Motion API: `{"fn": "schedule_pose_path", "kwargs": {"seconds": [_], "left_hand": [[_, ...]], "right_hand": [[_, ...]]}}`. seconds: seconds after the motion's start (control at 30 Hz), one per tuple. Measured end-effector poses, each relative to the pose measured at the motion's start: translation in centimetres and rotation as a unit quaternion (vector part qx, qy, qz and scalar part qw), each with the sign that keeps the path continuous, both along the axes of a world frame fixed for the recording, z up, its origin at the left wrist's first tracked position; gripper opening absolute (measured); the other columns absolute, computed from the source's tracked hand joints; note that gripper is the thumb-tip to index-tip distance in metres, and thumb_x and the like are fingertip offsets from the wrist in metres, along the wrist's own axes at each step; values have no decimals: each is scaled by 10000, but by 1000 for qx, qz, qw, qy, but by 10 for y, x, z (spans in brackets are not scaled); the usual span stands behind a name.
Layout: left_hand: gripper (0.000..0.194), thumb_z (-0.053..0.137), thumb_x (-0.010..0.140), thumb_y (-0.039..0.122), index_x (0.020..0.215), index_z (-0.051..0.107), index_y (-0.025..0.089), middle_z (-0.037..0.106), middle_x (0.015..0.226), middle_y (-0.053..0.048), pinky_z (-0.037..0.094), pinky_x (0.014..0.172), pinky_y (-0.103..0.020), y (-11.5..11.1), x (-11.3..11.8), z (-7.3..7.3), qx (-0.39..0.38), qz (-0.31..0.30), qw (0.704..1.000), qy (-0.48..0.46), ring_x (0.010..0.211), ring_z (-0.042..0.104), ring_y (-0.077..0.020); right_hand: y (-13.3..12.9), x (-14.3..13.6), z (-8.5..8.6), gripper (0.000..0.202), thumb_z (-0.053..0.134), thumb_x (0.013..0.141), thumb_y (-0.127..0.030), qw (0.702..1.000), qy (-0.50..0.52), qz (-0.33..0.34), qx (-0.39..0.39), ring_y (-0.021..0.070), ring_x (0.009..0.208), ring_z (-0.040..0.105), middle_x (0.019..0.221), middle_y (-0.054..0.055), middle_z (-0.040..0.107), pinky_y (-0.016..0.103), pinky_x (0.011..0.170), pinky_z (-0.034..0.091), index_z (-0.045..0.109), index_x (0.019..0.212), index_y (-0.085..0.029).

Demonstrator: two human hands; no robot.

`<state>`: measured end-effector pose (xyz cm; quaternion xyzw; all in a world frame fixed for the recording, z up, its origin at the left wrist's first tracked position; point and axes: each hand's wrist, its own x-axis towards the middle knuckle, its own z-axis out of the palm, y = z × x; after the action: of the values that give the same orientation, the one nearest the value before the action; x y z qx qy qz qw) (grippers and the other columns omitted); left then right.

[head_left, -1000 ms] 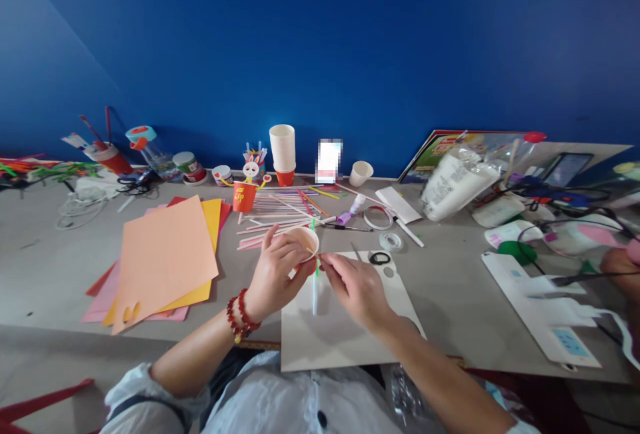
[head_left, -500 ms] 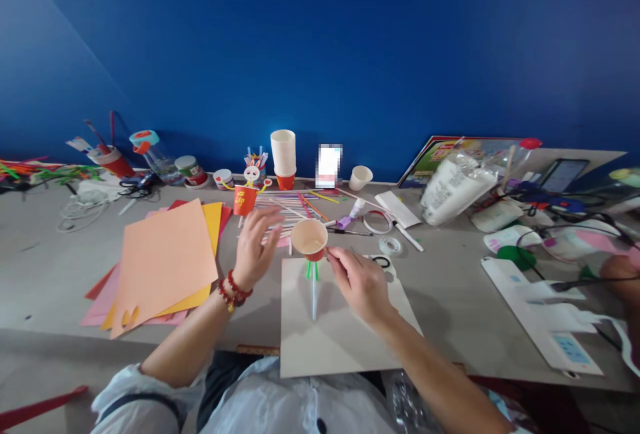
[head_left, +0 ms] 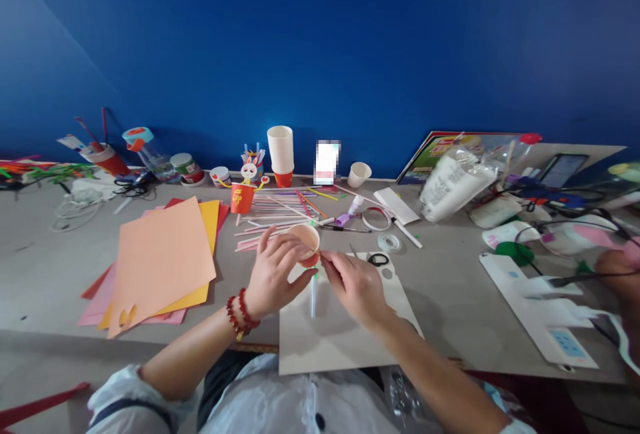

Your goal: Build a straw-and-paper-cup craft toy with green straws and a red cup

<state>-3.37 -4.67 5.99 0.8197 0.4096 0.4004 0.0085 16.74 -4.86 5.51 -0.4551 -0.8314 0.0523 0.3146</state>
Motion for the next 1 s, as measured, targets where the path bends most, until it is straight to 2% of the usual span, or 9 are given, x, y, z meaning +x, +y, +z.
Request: {"fn": "schedule_pose_path", "kwargs": {"seconds": [0.2,0.33,0.53,0.57,0.63,0.7,0.77,0.87,1.0], "left_hand": [[137,621,882,176,986,553,232,711,854,9,300,1147,-524,3,8,2,11,48,998,-49,907,664,-175],[125,575,897,134,934,613,247,738,871,19,194,1186,-553,3,6,4,19,25,999,14,889,670,-169],[157,568,886,119,930,640,251,744,873,18,155,1190,-573,1,4,1,35,20,999,19,905,674,-179],[150,569,884,118,918,636,248,739,864,19,170,1186,-571,1,4,1,31,19,999,13,896,671,-176],[127,565,889,126,893,625,237,728,845,15,228,1169,-551,2,4,1,16,17,1000,-6,862,664,-166],[109,552,904,145,876,614,229,719,832,7,293,1141,-519,3,4,1,-9,13,999,-29,833,657,-158],[101,545,918,167,871,613,226,715,826,1,337,1112,-497,4,4,0,-32,11,998,-44,819,653,-157],[94,558,920,181,864,618,225,715,815,3,356,1091,-492,4,4,-1,-41,19,998,-43,817,653,-159],[98,574,906,158,877,630,232,727,823,10,277,1140,-528,2,2,-1,-1,33,999,-8,839,665,-166]], "right_hand": [[-3,-6,9,177,476,1002,-226,998,65,18,-14,191,724,688,864,71,752,276,663,440,641,1052,-186],[-2,-7,11,171,474,997,-289,972,160,39,-168,153,634,632,800,42,711,253,596,439,619,957,-208],[3,-12,9,302,497,949,-504,776,400,97,-478,62,346,377,684,-29,616,193,323,254,544,907,-209],[2,-12,9,305,504,945,-511,780,393,99,-476,65,346,387,682,-30,616,195,325,264,548,916,-210],[0,-11,10,272,510,956,-476,853,325,89,-399,82,391,462,694,-18,635,207,376,326,572,932,-211],[-2,-10,10,215,501,981,-383,950,195,54,-239,116,496,554,698,8,656,230,472,369,606,918,-206],[-5,-9,10,206,481,993,-281,996,49,15,-76,147,579,595,676,34,660,258,535,355,632,885,-193],[-6,-8,12,236,463,993,-220,997,-69,-12,17,170,599,604,648,53,653,283,543,319,647,849,-182],[-1,-6,14,208,472,996,-298,987,61,29,-149,143,568,597,725,38,689,250,532,366,634,909,-201]]}}
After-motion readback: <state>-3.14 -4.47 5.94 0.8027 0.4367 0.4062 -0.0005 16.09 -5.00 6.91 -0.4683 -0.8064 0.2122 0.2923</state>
